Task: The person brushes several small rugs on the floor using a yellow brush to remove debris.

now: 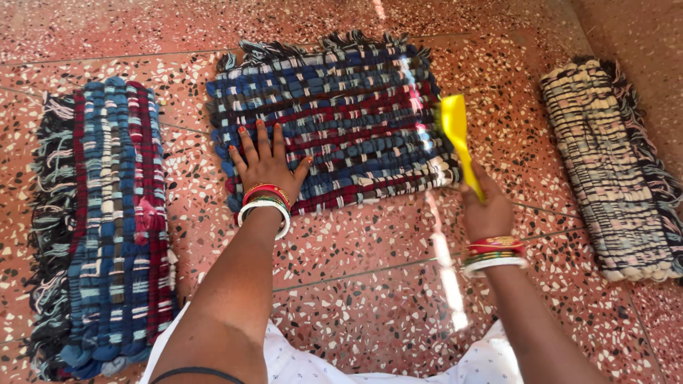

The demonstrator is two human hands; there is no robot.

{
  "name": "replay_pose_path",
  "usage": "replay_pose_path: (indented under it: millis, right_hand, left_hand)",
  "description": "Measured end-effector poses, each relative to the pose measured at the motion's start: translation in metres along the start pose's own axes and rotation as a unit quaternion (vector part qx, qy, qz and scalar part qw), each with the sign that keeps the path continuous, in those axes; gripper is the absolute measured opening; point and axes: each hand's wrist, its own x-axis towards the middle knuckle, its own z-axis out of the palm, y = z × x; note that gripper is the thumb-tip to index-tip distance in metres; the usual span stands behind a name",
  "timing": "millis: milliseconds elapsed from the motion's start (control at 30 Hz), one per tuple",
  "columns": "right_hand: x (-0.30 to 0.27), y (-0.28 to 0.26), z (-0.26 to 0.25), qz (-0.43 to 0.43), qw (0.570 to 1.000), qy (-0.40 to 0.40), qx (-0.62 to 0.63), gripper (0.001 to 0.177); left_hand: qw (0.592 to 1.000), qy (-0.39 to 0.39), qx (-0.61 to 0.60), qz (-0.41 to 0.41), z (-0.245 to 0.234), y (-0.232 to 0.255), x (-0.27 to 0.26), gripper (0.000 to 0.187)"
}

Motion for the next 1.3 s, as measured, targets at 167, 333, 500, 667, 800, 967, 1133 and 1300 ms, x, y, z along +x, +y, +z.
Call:
replay_pose_path:
  millis: [167,333,500,667,800,967,1133,1300]
  right_hand:
    - [-0.056,-0.040,0.064,-0.073,0.986,-0.107,-0.106,0.036]
    - [-0.040,-0.010,0.052,-0.084,0.985,-0.121,-0.085,0.047]
    - [-0.003,0.015,-0.010,0.098,0.995,-0.023,-0.001,0.054]
    - [-0.018,-0.015,0.016,-0.293,0.955,0.033,-0.017,0.042]
    - [-0.072,-0.061,0.058,0.045,0.977,-0.197,-0.073,0.057]
    - [-0.060,-0.035,0.043,-0.017,0.950,-0.176,-0.257,0.052]
    - [-0.026,0.010,-0.035,-0.027,0.979,-0.043,-0.198,0.050]
    - [-0.043,-0.030,-0.022,0.035,0.994,-0.032,-0.103,0.050]
  left_hand:
    - [1.000,-0.003,0.000,-0.004,-0.001,0.001,0.011,0.093]
    - [1.000,-0.006,-0.011,-0.005,-0.004,0.000,0.015,0.093]
    - [1.000,-0.005,-0.016,0.002,-0.007,0.002,0.024,0.093]
    - [0.999,-0.012,-0.029,0.017,-0.004,0.005,0.019,0.069]
    - [0.998,-0.038,0.048,0.010,-0.008,0.022,0.021,0.061]
    - [0.992,-0.125,0.013,0.003,-0.019,0.016,-0.048,0.072]
    - [0.987,-0.162,0.013,-0.002,-0.030,0.001,-0.100,0.073]
    - [0.969,-0.240,0.059,0.000,-0.044,0.006,-0.090,0.083]
